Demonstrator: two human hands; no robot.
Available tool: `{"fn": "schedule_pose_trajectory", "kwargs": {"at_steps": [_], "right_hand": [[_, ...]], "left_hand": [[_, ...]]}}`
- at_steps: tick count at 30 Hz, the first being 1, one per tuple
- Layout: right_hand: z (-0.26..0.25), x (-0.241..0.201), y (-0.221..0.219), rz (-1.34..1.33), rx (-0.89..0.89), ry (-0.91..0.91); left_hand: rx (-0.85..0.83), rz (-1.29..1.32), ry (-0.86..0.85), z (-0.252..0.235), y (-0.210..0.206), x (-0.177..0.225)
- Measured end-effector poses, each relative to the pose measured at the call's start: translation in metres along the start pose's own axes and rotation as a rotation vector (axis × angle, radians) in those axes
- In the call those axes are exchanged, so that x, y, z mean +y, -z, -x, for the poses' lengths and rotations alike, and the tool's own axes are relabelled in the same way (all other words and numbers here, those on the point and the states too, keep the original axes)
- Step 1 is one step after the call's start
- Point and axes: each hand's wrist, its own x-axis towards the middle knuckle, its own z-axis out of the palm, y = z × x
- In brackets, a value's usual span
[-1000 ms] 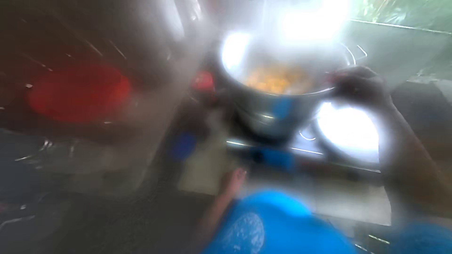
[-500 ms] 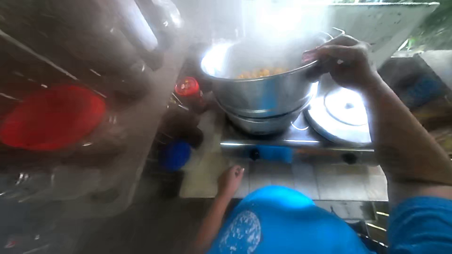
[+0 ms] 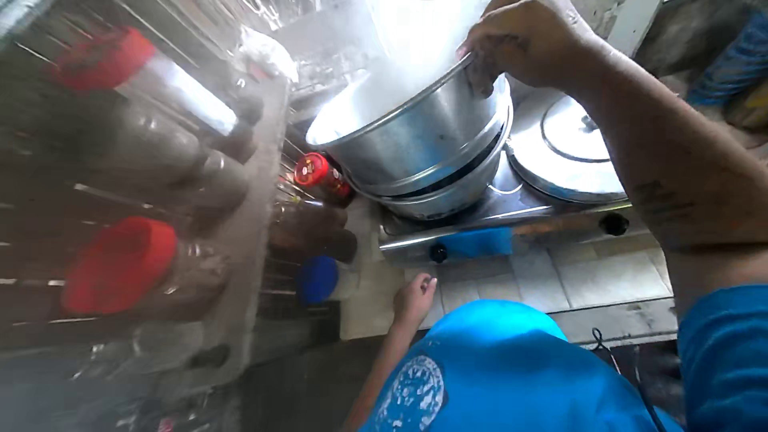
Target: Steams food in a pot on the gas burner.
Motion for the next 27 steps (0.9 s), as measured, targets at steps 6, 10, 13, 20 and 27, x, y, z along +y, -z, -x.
{"fn": "schedule_pose_trajectory", "kwargs": {"at_steps": [6,10,13,20,27], "right_hand": [[-0.005,-0.003,0.002,-0.018,-0.02,-0.022],[-0.006,-0.001,0.002,-0.035,-0.011,-0.04],[-0.006,0.002,0.0,-0.037,0.024,0.001],[-0.001,0.004,-0.003,-0.066,0.078,0.059],[0.001,0.004,-0.002,-0.036,0.089,0.075]], "left_hand": [[-0.011,-0.031,0.015,0.002,-0.002,0.004],[-0.028,-0.047,0.045,0.002,-0.007,0.0],[-0.05,-0.054,0.07,-0.001,-0.011,-0.001],[-0.091,-0.082,0.108,-0.01,-0.01,0.007],[-0.107,-0.07,0.096,-0.022,-0.01,0.009]]}}
